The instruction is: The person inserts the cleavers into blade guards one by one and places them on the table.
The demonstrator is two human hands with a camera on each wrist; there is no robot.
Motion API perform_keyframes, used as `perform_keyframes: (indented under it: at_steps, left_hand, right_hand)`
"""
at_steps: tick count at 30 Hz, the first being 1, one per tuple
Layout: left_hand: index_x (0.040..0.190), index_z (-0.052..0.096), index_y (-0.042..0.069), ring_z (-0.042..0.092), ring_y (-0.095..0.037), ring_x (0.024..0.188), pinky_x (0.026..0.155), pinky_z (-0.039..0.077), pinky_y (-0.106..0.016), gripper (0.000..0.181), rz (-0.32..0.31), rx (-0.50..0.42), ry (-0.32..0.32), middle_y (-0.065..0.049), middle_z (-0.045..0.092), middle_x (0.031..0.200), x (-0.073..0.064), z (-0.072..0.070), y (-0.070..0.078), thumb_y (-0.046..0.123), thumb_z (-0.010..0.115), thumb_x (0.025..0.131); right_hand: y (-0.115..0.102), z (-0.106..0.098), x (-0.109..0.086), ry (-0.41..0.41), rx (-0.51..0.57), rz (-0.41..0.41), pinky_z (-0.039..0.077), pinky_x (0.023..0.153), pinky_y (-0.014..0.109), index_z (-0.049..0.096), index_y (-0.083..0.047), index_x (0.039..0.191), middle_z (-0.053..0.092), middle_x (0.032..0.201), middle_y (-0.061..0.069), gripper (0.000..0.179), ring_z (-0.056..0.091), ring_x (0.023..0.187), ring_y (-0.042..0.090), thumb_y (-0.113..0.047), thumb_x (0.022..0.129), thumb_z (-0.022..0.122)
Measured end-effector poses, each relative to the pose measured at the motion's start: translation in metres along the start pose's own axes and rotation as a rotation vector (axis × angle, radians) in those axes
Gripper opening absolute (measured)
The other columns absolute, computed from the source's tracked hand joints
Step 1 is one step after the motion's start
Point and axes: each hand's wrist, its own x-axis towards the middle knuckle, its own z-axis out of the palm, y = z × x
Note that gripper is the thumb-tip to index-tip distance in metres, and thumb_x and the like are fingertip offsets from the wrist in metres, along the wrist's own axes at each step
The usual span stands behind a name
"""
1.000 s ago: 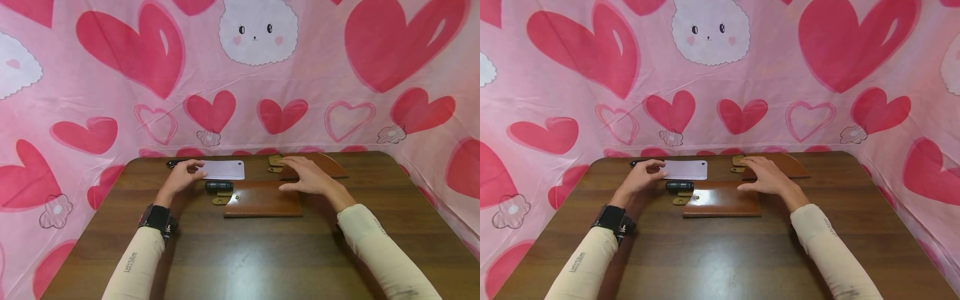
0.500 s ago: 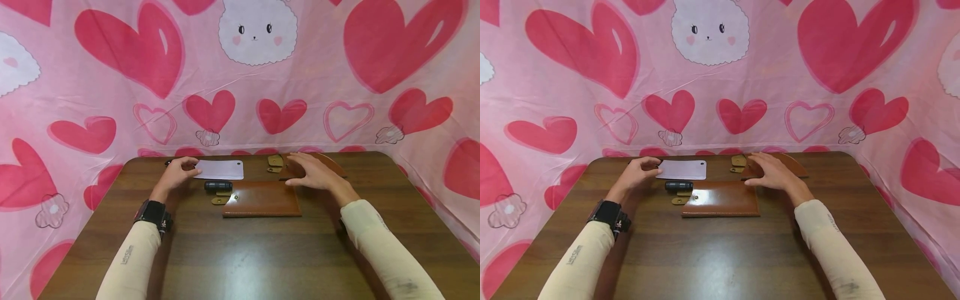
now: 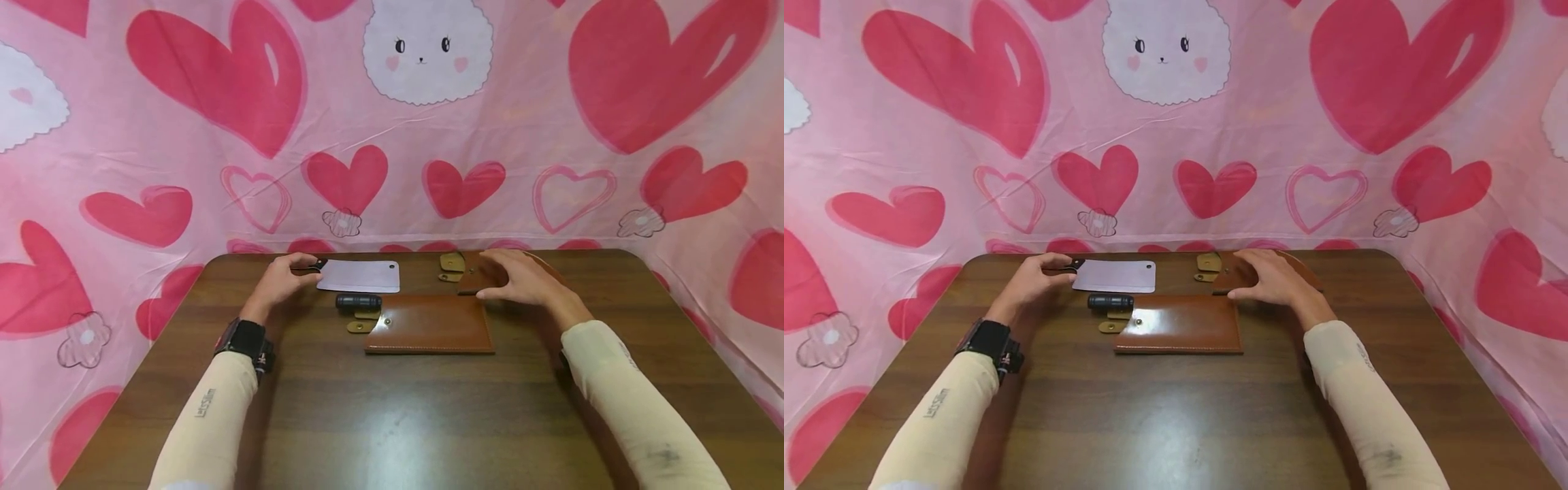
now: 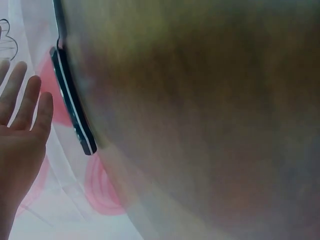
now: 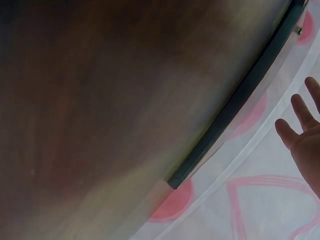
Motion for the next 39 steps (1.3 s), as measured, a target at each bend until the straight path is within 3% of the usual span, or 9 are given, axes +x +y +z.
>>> perform_keyframes:
  at_steps: [10, 26, 33, 39]
  left_hand:
    - [0.131, 0.061, -0.002, 0.054, -0.04, 0.118, 0.107, 0.038, -0.054, 0.054, -0.035, 0.063, -0.037, -0.025, 0.061, 0.128, 0.01, -0.007, -0.004, 0.029, 0.078, 0.09]
    - [0.129, 0.065, 0.001, 0.054, -0.038, 0.12, 0.108, 0.035, -0.053, 0.052, -0.034, 0.114, -0.001, -0.022, 0.064, 0.127, 0.023, -0.011, -0.025, 0.032, 0.078, 0.089]
    - [0.133, 0.064, 0.002, 0.049, -0.04, 0.124, 0.111, 0.031, -0.057, 0.055, -0.074, 0.141, -0.022, -0.022, 0.061, 0.132, 0.024, -0.015, -0.03, 0.034, 0.076, 0.09]
    - [0.136, 0.063, 0.004, 0.049, -0.039, 0.125, 0.111, 0.03, -0.059, 0.056, -0.03, 0.185, -0.059, -0.021, 0.06, 0.135, 0.035, -0.017, -0.029, 0.035, 0.075, 0.091]
  right_hand:
    - [0.012, -0.003, 0.007, -0.036, -0.02, 0.037, 0.027, 0.113, 0.062, 0.045, -0.003, 0.15, 0.044, 0.151, 0.022, 0.102, 0.036, 0.141, 0.041, -0.063, 0.076, 0.081]
    - [0.035, -0.001, 0.013, -0.085, -0.065, 0.035, 0.024, 0.111, 0.067, 0.044, -0.002, 0.15, 0.041, 0.153, 0.024, 0.105, 0.031, 0.142, 0.046, -0.059, 0.072, 0.086]
    - [0.04, -0.001, 0.014, -0.11, -0.065, 0.056, 0.025, 0.11, 0.068, 0.042, -0.002, 0.151, 0.038, 0.154, 0.026, 0.109, 0.029, 0.142, 0.048, -0.062, 0.071, 0.085]
    - [0.044, -0.002, 0.018, -0.129, -0.085, 0.077, 0.024, 0.109, 0.07, 0.04, -0.001, 0.152, 0.034, 0.156, 0.026, 0.111, 0.027, 0.143, 0.048, -0.061, 0.071, 0.086]
